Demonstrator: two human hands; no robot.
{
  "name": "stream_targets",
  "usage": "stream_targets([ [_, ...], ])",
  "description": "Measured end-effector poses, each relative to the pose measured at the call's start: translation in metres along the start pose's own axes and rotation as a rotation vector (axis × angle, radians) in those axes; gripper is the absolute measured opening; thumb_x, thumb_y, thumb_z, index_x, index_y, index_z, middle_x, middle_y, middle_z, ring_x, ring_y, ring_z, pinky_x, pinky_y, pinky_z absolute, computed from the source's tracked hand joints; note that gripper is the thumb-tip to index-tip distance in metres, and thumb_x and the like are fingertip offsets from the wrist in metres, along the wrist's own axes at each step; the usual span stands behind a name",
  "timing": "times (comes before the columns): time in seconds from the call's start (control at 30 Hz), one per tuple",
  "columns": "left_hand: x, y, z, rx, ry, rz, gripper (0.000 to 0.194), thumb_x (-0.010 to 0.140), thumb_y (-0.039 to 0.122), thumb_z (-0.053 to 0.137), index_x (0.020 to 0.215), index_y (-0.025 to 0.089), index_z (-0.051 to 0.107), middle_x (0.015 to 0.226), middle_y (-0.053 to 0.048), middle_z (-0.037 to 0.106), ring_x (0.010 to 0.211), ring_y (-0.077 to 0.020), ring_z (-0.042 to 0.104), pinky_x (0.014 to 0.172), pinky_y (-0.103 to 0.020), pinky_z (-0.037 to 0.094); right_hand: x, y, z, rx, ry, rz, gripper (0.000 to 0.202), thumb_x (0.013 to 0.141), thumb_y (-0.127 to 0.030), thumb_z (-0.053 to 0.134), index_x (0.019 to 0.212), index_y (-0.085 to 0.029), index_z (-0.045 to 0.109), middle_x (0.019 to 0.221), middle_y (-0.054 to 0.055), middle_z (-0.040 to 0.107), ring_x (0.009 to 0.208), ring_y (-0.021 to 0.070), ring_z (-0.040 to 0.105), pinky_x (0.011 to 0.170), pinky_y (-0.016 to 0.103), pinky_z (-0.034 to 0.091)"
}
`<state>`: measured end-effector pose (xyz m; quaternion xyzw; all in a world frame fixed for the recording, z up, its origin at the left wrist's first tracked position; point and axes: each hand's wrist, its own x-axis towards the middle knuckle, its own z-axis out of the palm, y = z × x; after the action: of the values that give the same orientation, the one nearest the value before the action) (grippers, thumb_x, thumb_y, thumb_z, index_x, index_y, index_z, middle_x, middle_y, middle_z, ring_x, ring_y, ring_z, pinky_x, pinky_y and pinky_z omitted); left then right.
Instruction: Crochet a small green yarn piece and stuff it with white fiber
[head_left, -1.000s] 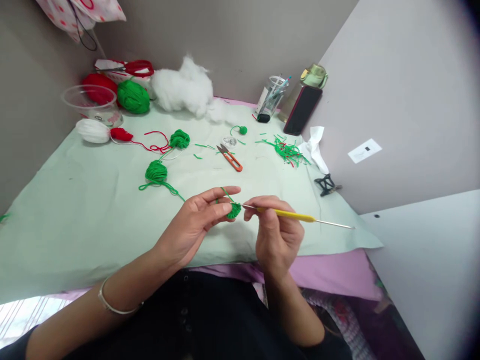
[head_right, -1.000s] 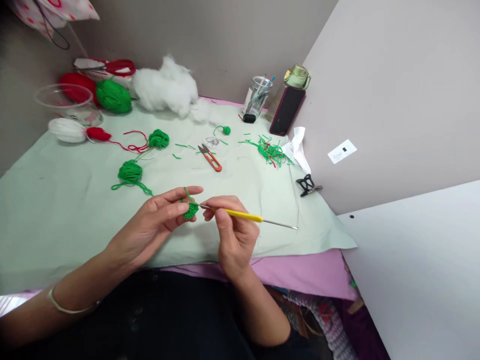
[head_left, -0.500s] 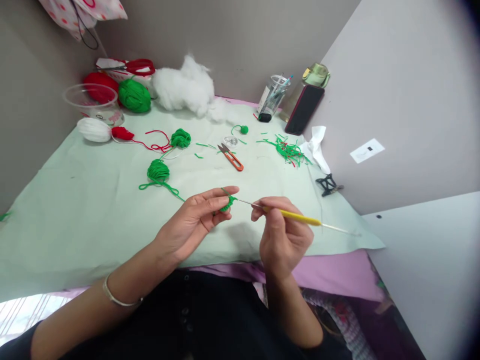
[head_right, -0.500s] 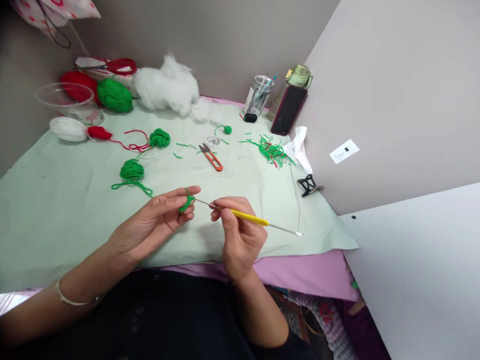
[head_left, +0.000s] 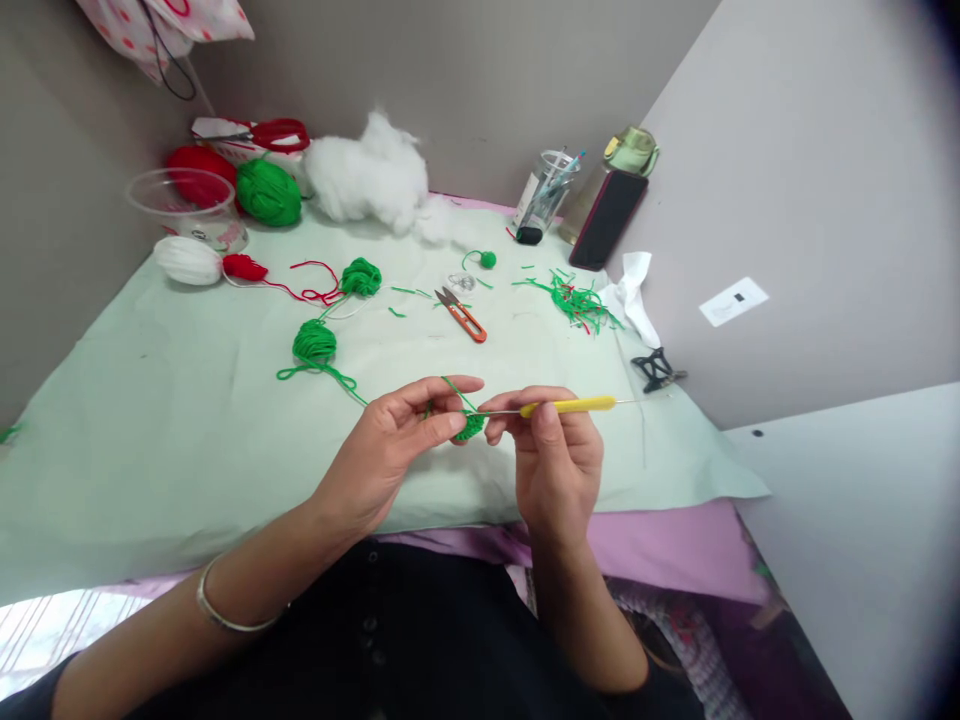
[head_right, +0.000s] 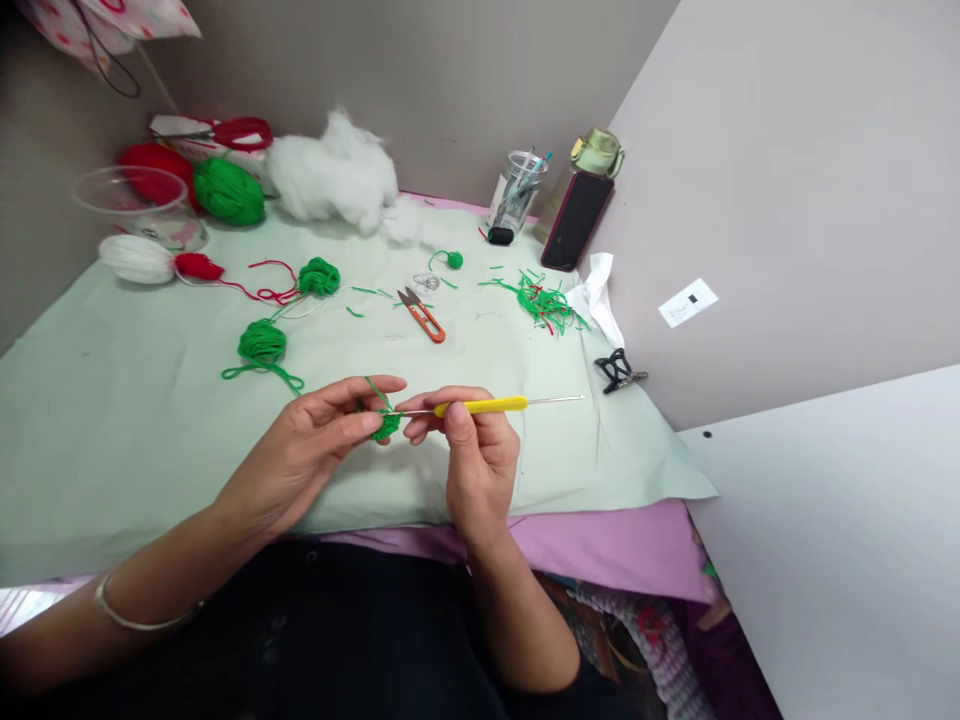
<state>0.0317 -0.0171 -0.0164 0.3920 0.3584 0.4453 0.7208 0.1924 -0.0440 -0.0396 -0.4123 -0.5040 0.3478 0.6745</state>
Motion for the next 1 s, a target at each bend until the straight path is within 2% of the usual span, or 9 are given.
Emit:
stream_targets([
  [0.13,0.000,-0.002,-0.002,0.036,-0.001,0.026,0.023,0.083,0.025,0.083,0.106,0.026,0.086,0.083,0.000,0.062,0.084,-0.0161,0.056,0.080,-0.028,0.046,-0.005,-0.008,-0.002,-0.200,-0.013,-0.133,0.021,0.107,-0.026,0.050,0.106,-0.022,0.070,0.095,0.004,0.080,0.072,0.0149,0.074,0.068,0.032,0.064],
  [0.3,-0.002,-0.007,0.000,0.055,0.024,0.092,0.027,0.083,0.025,0.086,0.109,0.029,0.085,0.084,0.002,0.064,0.085,-0.0138,0.059,0.082,-0.025,0.047,-0.012,-0.003,-0.002,-0.618,-0.140,-0.538,0.028,0.103,-0.015,0.053,0.124,-0.027,0.068,0.104,0.006,0.079,0.090,0.0184,0.077,0.075,0.033,0.066],
  [0.4,-0.001,-0.007,0.002,-0.049,0.033,0.032,0.033,0.082,0.022,0.087,0.114,0.027,0.083,0.083,0.002,0.066,0.084,-0.0134,0.061,0.084,-0.025,0.050,-0.015,0.006,0.001,-0.792,-0.087,-0.691,0.034,0.097,-0.012,0.064,0.126,-0.029,0.070,0.108,0.007,0.078,0.095,0.0206,0.076,0.076,0.034,0.066],
  [0.47,0.000,-0.006,0.002,-0.162,0.000,-0.095,0.034,0.083,0.022,0.085,0.117,0.024,0.082,0.086,0.000,0.070,0.084,-0.0136,0.063,0.084,-0.026,0.052,-0.015,0.008,0.002,-0.752,-0.040,-0.647,0.033,0.096,-0.011,0.066,0.122,-0.030,0.073,0.110,0.007,0.076,0.096,0.0204,0.075,0.076,0.035,0.066],
  [0.53,0.002,-0.005,0.000,-0.248,-0.030,-0.181,0.031,0.083,0.023,0.084,0.114,0.020,0.083,0.089,-0.002,0.071,0.083,-0.0134,0.063,0.084,-0.026,0.054,-0.013,0.005,0.002,-0.555,-0.006,-0.496,0.026,0.099,-0.014,0.061,0.116,-0.029,0.075,0.104,0.005,0.076,0.089,0.0185,0.074,0.073,0.034,0.064],
  [0.63,0.003,-0.003,-0.002,-0.260,-0.034,-0.153,0.026,0.083,0.021,0.084,0.109,0.019,0.085,0.090,-0.002,0.071,0.084,-0.0121,0.063,0.084,-0.024,0.055,-0.008,-0.001,0.003,-0.210,0.061,-0.285,0.024,0.104,-0.018,0.053,0.108,-0.026,0.075,0.090,0.003,0.073,0.070,0.0144,0.068,0.062,0.032,0.059],
  [0.7,0.002,-0.003,0.000,-0.224,-0.048,-0.123,0.025,0.084,0.021,0.084,0.109,0.020,0.085,0.091,-0.002,0.073,0.085,-0.0122,0.064,0.084,-0.024,0.054,-0.006,-0.003,0.005,-0.143,0.039,-0.241,0.022,0.104,-0.020,0.055,0.106,-0.025,0.076,0.091,0.003,0.073,0.071,0.0146,0.068,0.062,0.032,0.059],
  [0.9,0.000,-0.006,0.006,-0.164,-0.027,-0.064,0.032,0.080,0.022,0.088,0.111,0.024,0.085,0.080,0.002,0.069,0.081,-0.0113,0.064,0.082,-0.023,0.052,-0.011,0.003,0.009,-0.458,-0.024,-0.422,0.027,0.101,-0.012,0.059,0.117,-0.027,0.075,0.102,0.004,0.078,0.094,0.0186,0.075,0.076,0.035,0.065],
  [1.0,0.004,-0.008,0.004,-0.238,-0.031,-0.144,0.034,0.080,0.023,0.088,0.114,0.022,0.084,0.089,-0.002,0.072,0.085,-0.0127,0.064,0.081,-0.023,0.054,-0.013,0.005,0.005,-0.613,-0.046,-0.551,0.032,0.096,-0.008,0.067,0.121,-0.026,0.075,0.110,0.005,0.076,0.098,0.0181,0.074,0.079,0.033,0.065],
])
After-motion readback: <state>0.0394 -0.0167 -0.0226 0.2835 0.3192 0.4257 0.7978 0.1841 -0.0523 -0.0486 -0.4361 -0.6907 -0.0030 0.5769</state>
